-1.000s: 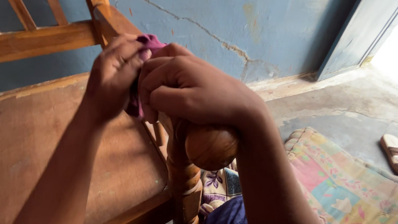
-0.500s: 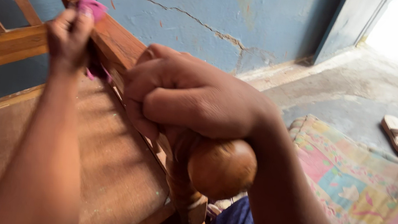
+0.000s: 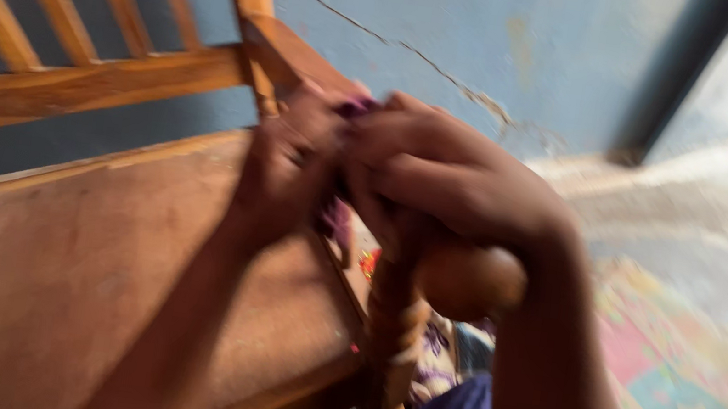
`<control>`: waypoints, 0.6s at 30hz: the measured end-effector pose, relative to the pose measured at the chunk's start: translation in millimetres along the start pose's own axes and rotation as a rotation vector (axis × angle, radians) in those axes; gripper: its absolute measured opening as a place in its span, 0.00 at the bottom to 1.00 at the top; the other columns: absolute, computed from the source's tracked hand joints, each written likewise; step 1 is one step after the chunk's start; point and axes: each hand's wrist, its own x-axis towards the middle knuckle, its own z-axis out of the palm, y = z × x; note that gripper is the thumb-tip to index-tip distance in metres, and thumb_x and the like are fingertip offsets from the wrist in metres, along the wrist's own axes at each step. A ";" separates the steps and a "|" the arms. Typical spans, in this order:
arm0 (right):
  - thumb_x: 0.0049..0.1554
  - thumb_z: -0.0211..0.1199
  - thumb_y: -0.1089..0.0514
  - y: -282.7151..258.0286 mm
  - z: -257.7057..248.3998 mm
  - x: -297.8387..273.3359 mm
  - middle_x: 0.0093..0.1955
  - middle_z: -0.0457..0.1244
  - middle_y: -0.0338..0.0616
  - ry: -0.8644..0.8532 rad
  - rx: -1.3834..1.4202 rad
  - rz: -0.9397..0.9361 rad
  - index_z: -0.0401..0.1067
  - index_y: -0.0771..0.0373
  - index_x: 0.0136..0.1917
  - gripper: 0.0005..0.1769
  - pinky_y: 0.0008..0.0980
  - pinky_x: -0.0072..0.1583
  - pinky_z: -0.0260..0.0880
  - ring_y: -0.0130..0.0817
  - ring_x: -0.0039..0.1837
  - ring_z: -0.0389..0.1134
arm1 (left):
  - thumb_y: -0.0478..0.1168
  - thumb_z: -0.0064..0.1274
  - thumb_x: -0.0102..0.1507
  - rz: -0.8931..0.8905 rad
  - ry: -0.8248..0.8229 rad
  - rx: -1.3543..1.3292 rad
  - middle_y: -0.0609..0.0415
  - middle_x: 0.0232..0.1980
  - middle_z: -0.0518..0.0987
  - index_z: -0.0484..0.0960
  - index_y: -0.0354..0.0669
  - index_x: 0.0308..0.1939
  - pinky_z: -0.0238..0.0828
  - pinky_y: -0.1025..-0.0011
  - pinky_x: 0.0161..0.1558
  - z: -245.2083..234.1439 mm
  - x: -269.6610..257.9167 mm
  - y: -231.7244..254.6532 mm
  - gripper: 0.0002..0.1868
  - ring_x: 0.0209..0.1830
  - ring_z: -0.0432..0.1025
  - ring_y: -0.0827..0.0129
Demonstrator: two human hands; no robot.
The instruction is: The person wipes the seat, armrests, and backrest of a wooden chair using a purple cloth. The cleaning process involves systematic wiping of the chair's surfaces, including the spindles and carved details, to remove dust or dirt.
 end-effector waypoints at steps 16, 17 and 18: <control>0.50 0.51 0.52 2.6 3.1 45.1 0.36 0.69 0.42 -0.117 0.085 0.339 0.73 0.62 0.29 0.16 0.42 0.71 0.52 0.37 0.45 0.68 | 0.50 0.52 0.66 -0.184 0.297 0.656 0.46 0.49 0.81 0.89 0.44 0.41 0.61 0.47 0.58 -112.7 115.9 -302.8 0.16 0.52 0.73 0.50; 0.51 0.51 0.52 0.9 2.6 45.2 0.37 0.69 0.42 -0.128 0.098 0.319 0.73 0.62 0.30 0.16 0.41 0.71 0.51 0.37 0.46 0.68 | 0.52 0.53 0.64 -0.285 0.283 0.618 0.47 0.49 0.81 0.89 0.45 0.41 0.66 0.54 0.54 -106.9 117.6 -298.5 0.17 0.51 0.74 0.54; 0.52 0.51 0.52 -0.9 2.7 44.2 0.38 0.69 0.42 -0.140 0.111 0.300 0.73 0.62 0.30 0.16 0.41 0.71 0.51 0.37 0.47 0.68 | 0.53 0.53 0.63 -0.386 0.268 0.578 0.48 0.49 0.80 0.89 0.46 0.41 0.71 0.61 0.50 -99.4 118.5 -287.7 0.17 0.49 0.75 0.58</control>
